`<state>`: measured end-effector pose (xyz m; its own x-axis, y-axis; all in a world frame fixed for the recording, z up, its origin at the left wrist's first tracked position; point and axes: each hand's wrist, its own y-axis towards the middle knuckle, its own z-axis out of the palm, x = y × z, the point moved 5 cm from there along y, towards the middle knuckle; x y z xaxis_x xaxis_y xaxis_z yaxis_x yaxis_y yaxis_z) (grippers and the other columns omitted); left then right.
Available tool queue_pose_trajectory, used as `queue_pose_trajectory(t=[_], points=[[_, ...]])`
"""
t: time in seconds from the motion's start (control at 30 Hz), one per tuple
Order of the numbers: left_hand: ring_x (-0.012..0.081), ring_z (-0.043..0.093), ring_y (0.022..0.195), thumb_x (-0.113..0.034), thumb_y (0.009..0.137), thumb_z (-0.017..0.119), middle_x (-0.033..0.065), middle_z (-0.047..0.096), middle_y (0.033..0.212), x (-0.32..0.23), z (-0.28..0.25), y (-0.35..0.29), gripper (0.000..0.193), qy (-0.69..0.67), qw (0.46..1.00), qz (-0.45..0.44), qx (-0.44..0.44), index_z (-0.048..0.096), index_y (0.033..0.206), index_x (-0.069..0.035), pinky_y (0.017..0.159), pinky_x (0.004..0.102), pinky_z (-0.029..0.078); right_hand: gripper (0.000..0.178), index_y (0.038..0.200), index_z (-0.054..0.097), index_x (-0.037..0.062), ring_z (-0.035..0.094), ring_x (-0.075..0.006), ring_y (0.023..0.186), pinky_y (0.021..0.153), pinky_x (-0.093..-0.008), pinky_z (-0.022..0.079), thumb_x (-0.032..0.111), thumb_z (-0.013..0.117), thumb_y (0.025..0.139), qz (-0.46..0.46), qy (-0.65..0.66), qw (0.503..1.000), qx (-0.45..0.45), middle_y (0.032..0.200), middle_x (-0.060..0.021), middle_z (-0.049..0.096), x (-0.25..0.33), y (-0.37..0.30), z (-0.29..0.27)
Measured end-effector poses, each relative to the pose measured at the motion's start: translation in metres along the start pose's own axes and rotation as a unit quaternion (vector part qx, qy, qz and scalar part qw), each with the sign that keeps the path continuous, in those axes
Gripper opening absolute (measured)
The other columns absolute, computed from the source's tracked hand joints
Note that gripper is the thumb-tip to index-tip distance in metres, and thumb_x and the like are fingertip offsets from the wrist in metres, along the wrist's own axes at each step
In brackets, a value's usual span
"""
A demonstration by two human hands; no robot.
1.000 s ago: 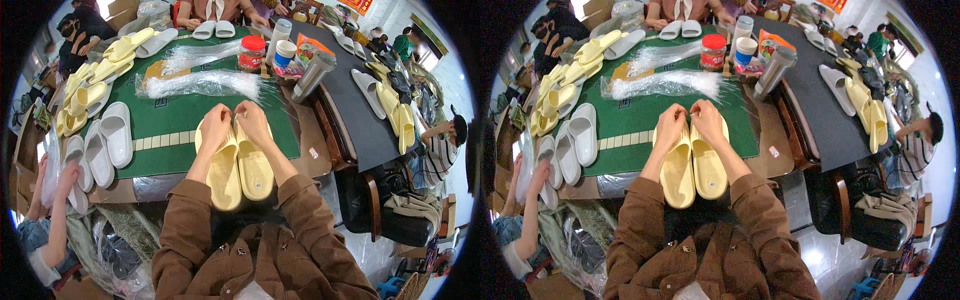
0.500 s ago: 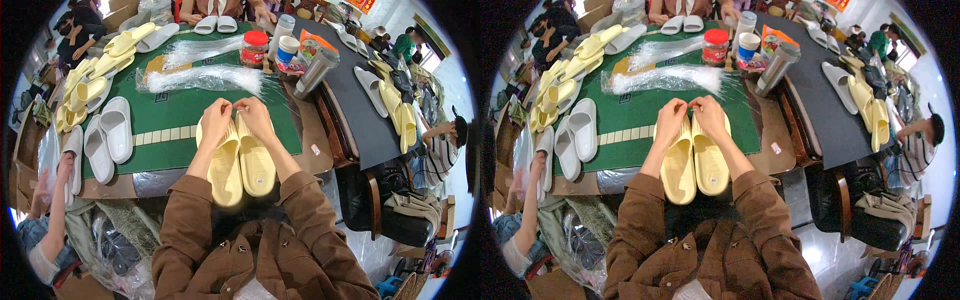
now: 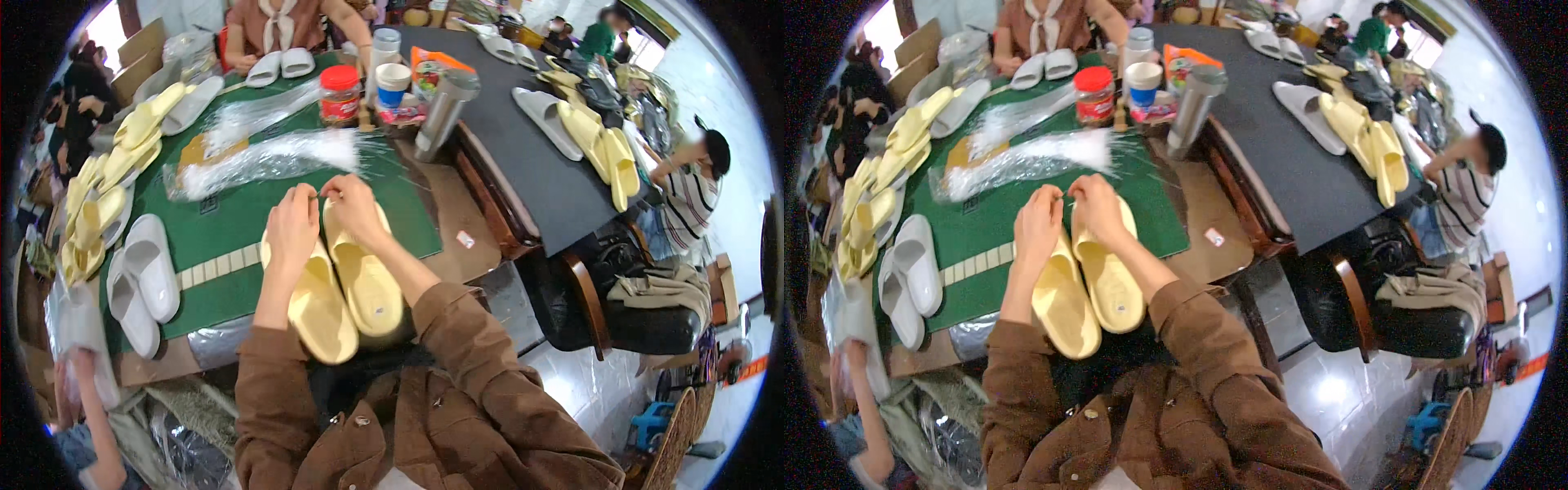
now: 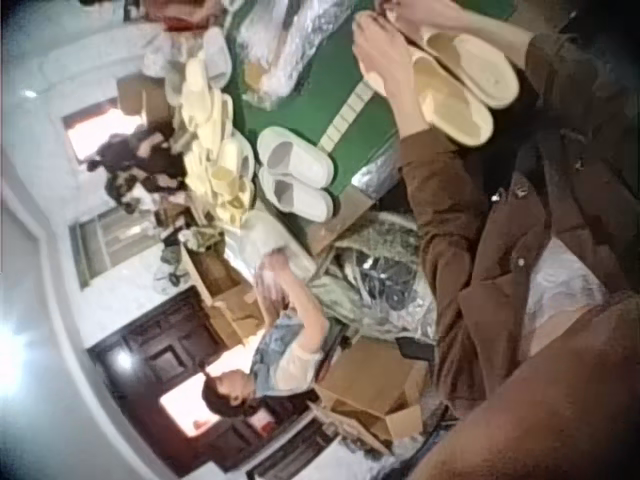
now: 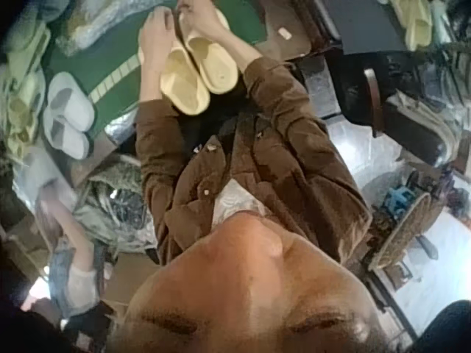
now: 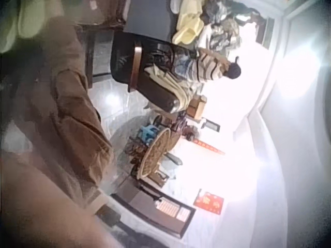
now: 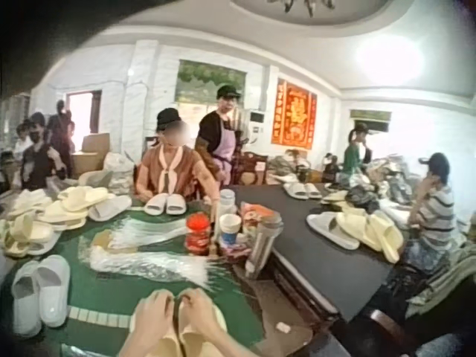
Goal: The person assembles a pair of white slippers by inserting a small white component into the sole, then repeats the process with a pair of yellow slippers. The person continues to handle multiple pairs of slippers, including yellow and black ones, performing similar assembly actions on each pair.
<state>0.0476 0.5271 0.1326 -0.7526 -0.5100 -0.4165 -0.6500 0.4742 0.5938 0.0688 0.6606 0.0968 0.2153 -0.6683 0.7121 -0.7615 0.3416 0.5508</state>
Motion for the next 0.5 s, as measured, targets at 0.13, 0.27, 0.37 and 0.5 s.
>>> queue_pose_trajectory(t=[0.13, 0.27, 0.37, 0.5], points=[[0.0387, 0.060, 0.085, -0.013, 0.090, 0.055, 0.0181, 0.060, 0.095, -0.030, -0.004, -0.012, 0.027, -0.020, 0.994, -0.026, 0.107, 0.054, 0.115, -0.004, 0.072, 0.0465, 0.048, 0.009, 0.085, 0.063, 0.0006, 0.059, -0.0329, 0.076, 0.067, -0.0397, 0.047, 0.003, 0.058, 0.078, 0.009, 0.019, 1.000, 0.001, 0.078, -0.0172, 0.058, 0.007, -0.006, -0.001], [0.0385, 0.057, 0.098, -0.019, 0.088, 0.059, 0.0206, 0.057, 0.111, -0.035, -0.001, -0.029, 0.049, -0.003, 0.992, -0.012, 0.129, 0.045, 0.132, -0.002, 0.083, 0.0455, 0.047, 0.010, 0.086, 0.064, 0.0005, 0.059, -0.0324, 0.078, 0.069, -0.0392, 0.047, 0.003, 0.055, 0.080, 0.028, 0.033, 0.999, 0.009, 0.081, -0.0171, 0.060, 0.005, -0.003, -0.004], [0.0381, 0.054, 0.109, -0.025, 0.083, 0.067, 0.0215, 0.054, 0.122, -0.038, -0.008, -0.037, 0.063, -0.025, 0.993, -0.036, 0.114, 0.041, 0.135, -0.001, 0.091, 0.0448, 0.044, 0.012, 0.087, 0.064, 0.0004, 0.061, -0.0317, 0.080, 0.071, -0.0385, 0.048, 0.005, 0.054, 0.084, 0.045, 0.054, 0.997, 0.018, 0.085, -0.0173, 0.063, 0.003, 0.000, -0.005], [0.0371, 0.053, 0.109, -0.028, 0.075, 0.074, 0.0203, 0.056, 0.118, -0.037, -0.007, -0.042, 0.071, 0.011, 0.990, 0.028, 0.141, 0.042, 0.133, -0.001, 0.095, 0.0434, 0.041, 0.014, 0.090, 0.063, -0.0015, 0.064, -0.0257, 0.077, 0.072, -0.0351, 0.049, 0.005, 0.052, 0.084, 0.102, 0.084, 0.990, 0.056, 0.083, -0.0161, 0.065, 0.003, 0.001, -0.004]])
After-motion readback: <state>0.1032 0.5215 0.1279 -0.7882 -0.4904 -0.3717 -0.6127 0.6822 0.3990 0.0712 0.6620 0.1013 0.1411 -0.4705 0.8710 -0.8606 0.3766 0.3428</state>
